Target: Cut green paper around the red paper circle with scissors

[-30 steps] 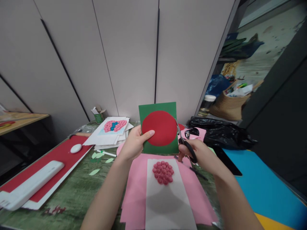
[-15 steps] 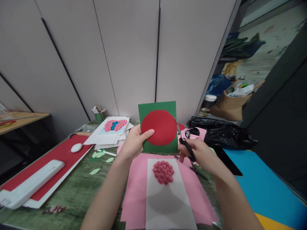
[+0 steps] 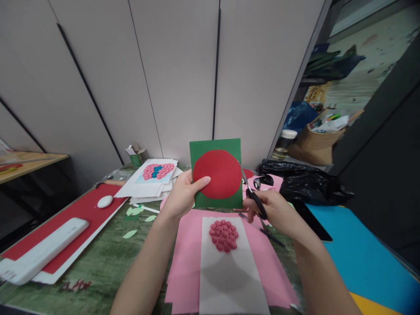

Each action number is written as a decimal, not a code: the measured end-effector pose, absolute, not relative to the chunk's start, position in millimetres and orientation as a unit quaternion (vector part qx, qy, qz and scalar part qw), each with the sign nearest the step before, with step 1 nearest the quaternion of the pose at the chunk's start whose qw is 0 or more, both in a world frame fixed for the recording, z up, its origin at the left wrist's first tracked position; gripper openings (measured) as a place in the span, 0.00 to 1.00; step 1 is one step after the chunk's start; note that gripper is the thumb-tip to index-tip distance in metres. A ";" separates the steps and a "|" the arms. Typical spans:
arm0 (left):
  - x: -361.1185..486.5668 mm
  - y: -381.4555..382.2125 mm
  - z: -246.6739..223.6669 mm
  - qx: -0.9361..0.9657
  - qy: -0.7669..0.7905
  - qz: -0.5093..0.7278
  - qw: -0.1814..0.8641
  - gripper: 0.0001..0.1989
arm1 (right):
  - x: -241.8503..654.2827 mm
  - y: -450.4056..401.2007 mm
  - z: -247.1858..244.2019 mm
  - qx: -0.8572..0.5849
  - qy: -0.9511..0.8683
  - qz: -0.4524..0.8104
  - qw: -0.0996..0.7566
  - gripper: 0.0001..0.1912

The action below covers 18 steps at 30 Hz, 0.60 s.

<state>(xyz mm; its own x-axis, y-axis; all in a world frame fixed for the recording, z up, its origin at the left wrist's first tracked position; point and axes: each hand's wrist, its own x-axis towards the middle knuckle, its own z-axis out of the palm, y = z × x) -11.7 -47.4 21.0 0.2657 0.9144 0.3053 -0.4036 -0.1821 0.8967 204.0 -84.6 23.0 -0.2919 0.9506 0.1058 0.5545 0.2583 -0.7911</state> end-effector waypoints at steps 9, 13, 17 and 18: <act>-12.1 -43.8 18.1 0.544 0.252 0.551 0.580 0.19 | 208.6 -78.6 15.8 -0.494 -0.722 0.362 0.322 0.18; -12.1 -44.9 18.7 0.568 0.251 0.527 0.580 0.18 | 208.5 -79.4 16.7 -0.495 -0.721 0.365 0.319 0.18; -13.1 -45.2 19.3 0.580 0.256 0.504 0.586 0.17 | 208.6 -81.0 19.3 -0.496 -0.729 0.355 0.310 0.18; -13.4 -45.2 19.3 0.582 0.258 0.501 0.587 0.16 | 208.6 -80.9 19.6 -0.497 -0.733 0.350 0.307 0.18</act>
